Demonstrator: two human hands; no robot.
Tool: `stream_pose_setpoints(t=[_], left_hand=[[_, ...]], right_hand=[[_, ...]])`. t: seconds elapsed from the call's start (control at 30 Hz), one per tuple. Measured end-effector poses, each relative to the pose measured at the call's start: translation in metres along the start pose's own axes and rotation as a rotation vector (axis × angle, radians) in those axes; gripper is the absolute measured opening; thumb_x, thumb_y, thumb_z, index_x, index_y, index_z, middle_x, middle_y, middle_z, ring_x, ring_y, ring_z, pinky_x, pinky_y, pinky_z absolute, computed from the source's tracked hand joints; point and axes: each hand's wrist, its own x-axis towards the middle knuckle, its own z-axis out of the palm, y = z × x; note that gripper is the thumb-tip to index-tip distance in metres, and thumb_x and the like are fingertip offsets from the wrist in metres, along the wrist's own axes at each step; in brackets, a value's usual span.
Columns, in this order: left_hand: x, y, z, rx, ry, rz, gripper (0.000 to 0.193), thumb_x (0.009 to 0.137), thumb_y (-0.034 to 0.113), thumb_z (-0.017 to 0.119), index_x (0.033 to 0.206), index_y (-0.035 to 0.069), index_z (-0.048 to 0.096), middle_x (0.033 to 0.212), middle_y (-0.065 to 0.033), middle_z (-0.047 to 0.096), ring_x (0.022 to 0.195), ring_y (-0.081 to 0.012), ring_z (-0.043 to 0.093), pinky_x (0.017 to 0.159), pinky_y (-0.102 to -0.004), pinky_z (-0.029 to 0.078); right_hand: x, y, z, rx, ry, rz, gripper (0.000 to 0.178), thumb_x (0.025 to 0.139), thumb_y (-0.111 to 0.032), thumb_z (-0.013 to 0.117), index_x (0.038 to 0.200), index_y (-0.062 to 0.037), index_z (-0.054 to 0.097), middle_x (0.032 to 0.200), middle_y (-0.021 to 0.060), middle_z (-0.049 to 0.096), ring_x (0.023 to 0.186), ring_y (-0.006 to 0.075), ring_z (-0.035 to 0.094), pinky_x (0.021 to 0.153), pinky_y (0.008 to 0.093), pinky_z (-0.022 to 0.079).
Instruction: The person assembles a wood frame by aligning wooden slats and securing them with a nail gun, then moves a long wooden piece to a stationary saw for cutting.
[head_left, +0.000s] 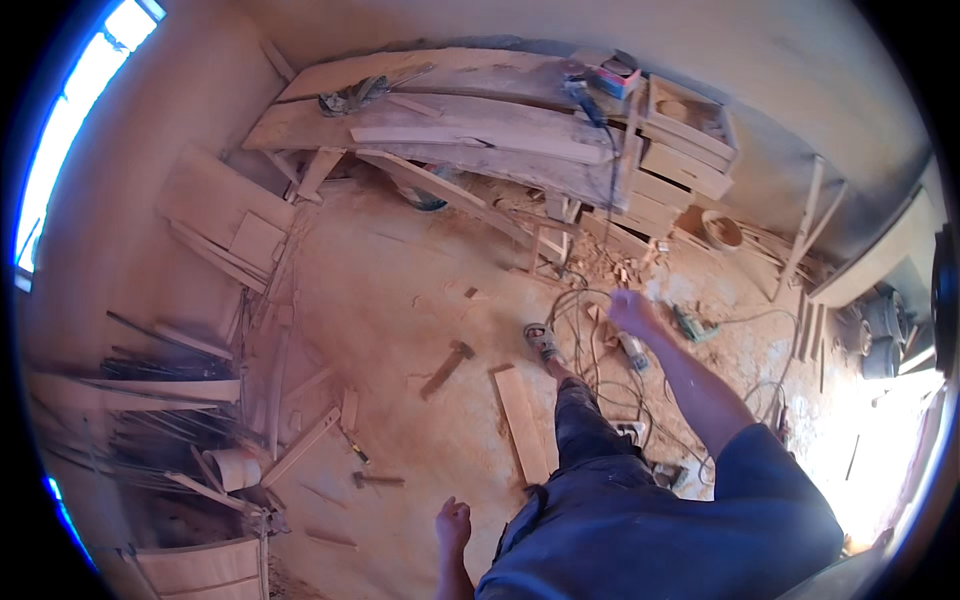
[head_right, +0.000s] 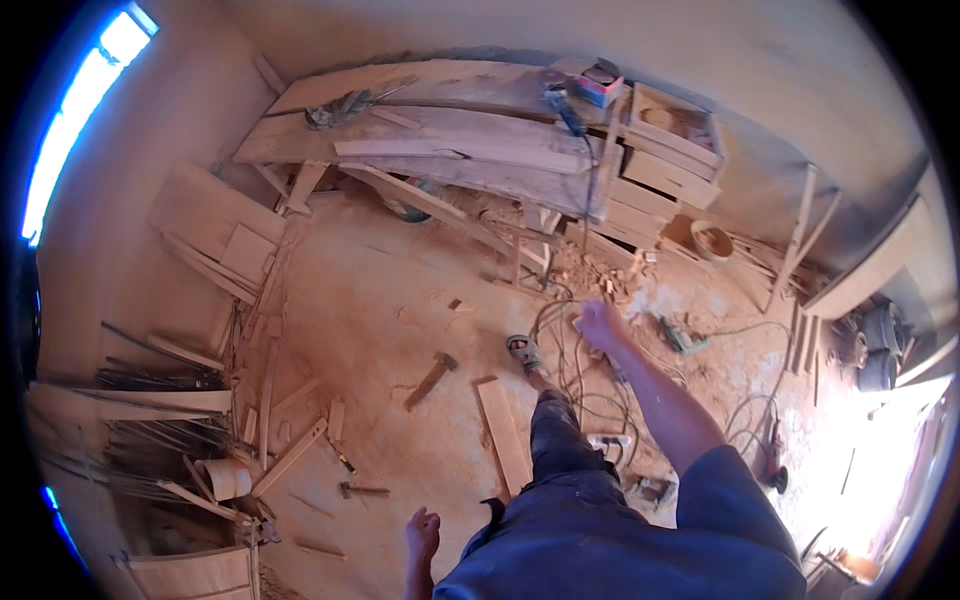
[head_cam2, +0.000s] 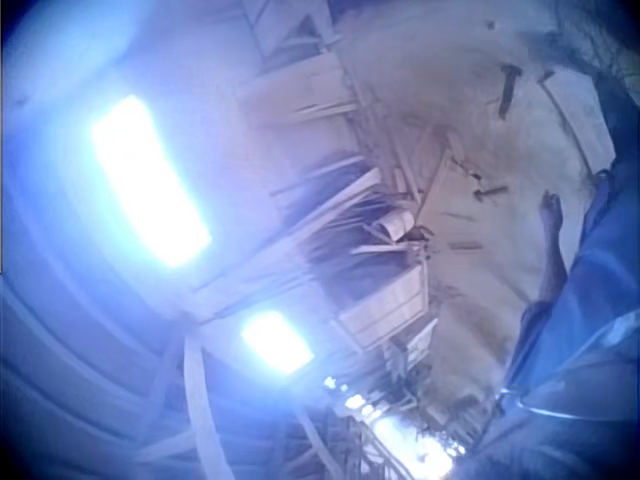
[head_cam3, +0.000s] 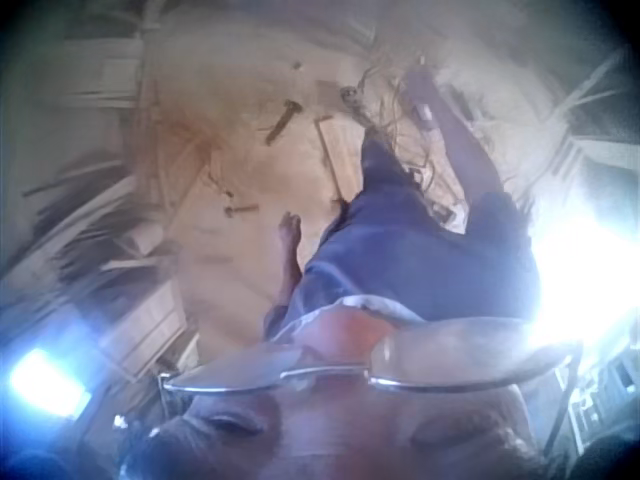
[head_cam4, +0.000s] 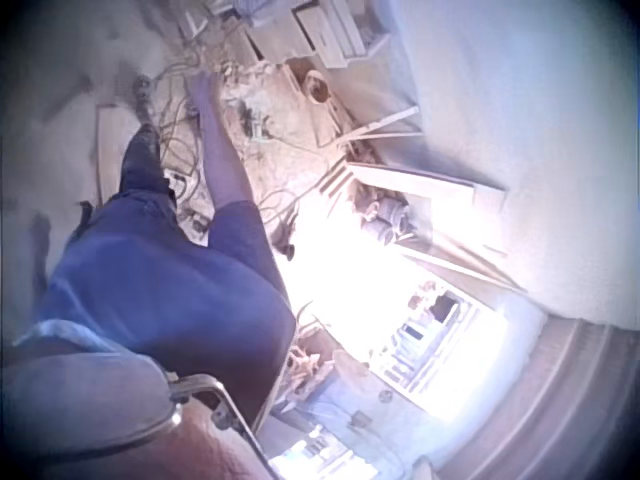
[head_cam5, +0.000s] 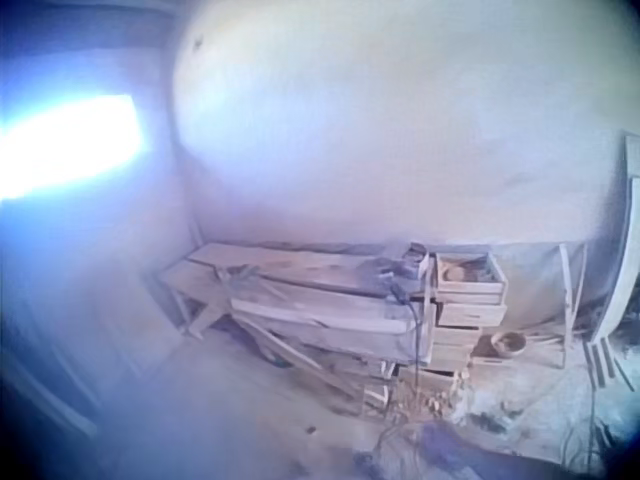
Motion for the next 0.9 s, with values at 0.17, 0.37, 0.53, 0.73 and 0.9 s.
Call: stream_pose_setpoints(t=[0.17,0.37,0.53,0.73,0.9], left_hand=[[0.036,0.012,-0.01,0.072,-0.034,-0.334,0.053,0.087,0.023,0.061,0.128,-0.011,0.06,0.105,-0.0228,0.074,0.096,-0.0314,0.072,0.088,-0.0394,0.056],[0.045,0.112,-0.032,-0.093,-0.016,-0.448,0.058,0.089,0.019,0.062,0.135,-0.015,0.052,0.107,-0.0189,0.075,0.099,-0.0248,0.072,0.089,-0.0345,0.055],[0.078,0.159,-0.028,-0.312,0.021,-0.485,0.056,0.091,0.018,0.062,0.136,-0.014,0.051,0.114,-0.021,0.073,0.101,-0.0279,0.071,0.09,-0.0364,0.056],[0.103,0.172,-0.029,-0.362,-0.015,-0.467,0.053,0.093,0.016,0.061,0.138,-0.01,0.052,0.117,-0.0231,0.071,0.106,-0.0312,0.07,0.093,-0.0394,0.055],[0.102,0.151,-0.07,-0.405,0.051,-0.448,0.053,0.093,0.016,0.062,0.139,-0.008,0.052,0.12,-0.0212,0.07,0.109,-0.03,0.069,0.095,-0.0388,0.054]], right_hand=[[0.254,-0.057,0.007,-0.334,0.153,-0.072,0.075,0.078,-0.026,0.076,0.144,-0.0017,0.048,0.144,0.0224,0.051,0.137,0.038,0.045,0.114,0.0447,0.038],[0.43,-0.07,0.007,-0.689,0.155,-0.205,0.084,0.079,-0.026,0.077,0.15,-0.0028,0.039,0.151,0.0208,0.04,0.139,0.0388,0.039,0.118,0.0497,0.031],[0.458,-0.093,0.001,-0.876,-0.121,-0.181,0.089,0.075,-0.028,0.081,0.15,-0.0053,0.039,0.141,0.0195,0.048,0.133,0.0386,0.046,0.112,0.0488,0.038],[0.345,-0.124,0.024,0.336,-0.845,0.167,0.072,0.075,-0.025,0.07,0.141,-0.003,0.052,0.113,0.0145,0.067,0.098,0.0289,0.067,0.087,0.0419,0.055],[0.179,-0.314,0.129,1.037,-0.931,0.439,0.055,0.075,-0.003,0.066,0.127,0.0038,0.051,0.106,0.022,0.067,0.092,0.0335,0.071,0.079,0.0499,0.062]])
